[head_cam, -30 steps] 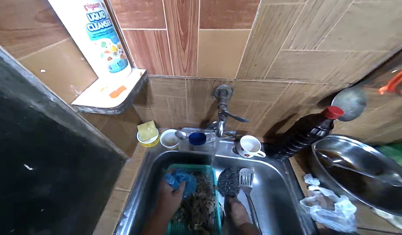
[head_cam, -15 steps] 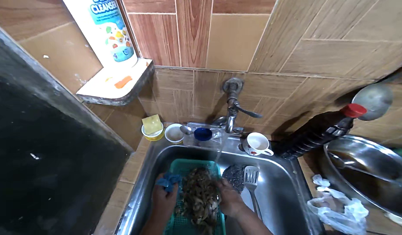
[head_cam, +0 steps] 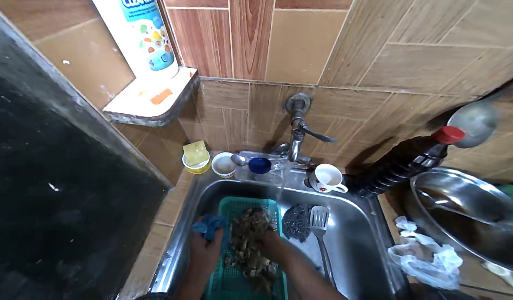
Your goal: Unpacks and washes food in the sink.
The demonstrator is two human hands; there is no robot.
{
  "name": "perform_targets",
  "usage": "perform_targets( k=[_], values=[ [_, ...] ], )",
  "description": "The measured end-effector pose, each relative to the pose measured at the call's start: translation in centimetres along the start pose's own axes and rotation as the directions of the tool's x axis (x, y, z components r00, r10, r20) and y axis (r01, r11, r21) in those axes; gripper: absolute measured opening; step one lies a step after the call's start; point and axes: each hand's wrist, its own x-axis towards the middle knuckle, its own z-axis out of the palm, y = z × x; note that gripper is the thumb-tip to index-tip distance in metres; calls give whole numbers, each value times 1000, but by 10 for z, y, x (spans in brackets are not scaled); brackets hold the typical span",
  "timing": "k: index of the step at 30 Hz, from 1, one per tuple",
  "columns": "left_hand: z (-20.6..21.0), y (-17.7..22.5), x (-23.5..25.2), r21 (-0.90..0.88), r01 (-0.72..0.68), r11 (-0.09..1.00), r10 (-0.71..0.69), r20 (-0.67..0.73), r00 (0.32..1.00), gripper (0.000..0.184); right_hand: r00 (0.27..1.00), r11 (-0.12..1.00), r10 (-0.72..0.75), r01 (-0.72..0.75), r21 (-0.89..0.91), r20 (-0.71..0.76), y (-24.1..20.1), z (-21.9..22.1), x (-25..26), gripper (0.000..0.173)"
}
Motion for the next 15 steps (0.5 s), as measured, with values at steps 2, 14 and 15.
perform_targets(
  k=[2, 14, 15],
  values=[
    [-5, 7, -2, -30, -24, 999, 22, -45, 999, 43, 1000, 940, -27, 28, 340, -6, 4, -8, 7, 39],
    [-18, 29, -48, -219, 143, 965, -142, 19, 990, 59, 904, 113, -14, 425, 898, -426, -16, -88, -56, 30],
    [-20, 34, -57, -265, 218, 939, -216, 37, 976, 64, 910, 235, -7, 404, 884, -414, -3, -85, -61, 33]
  ],
)
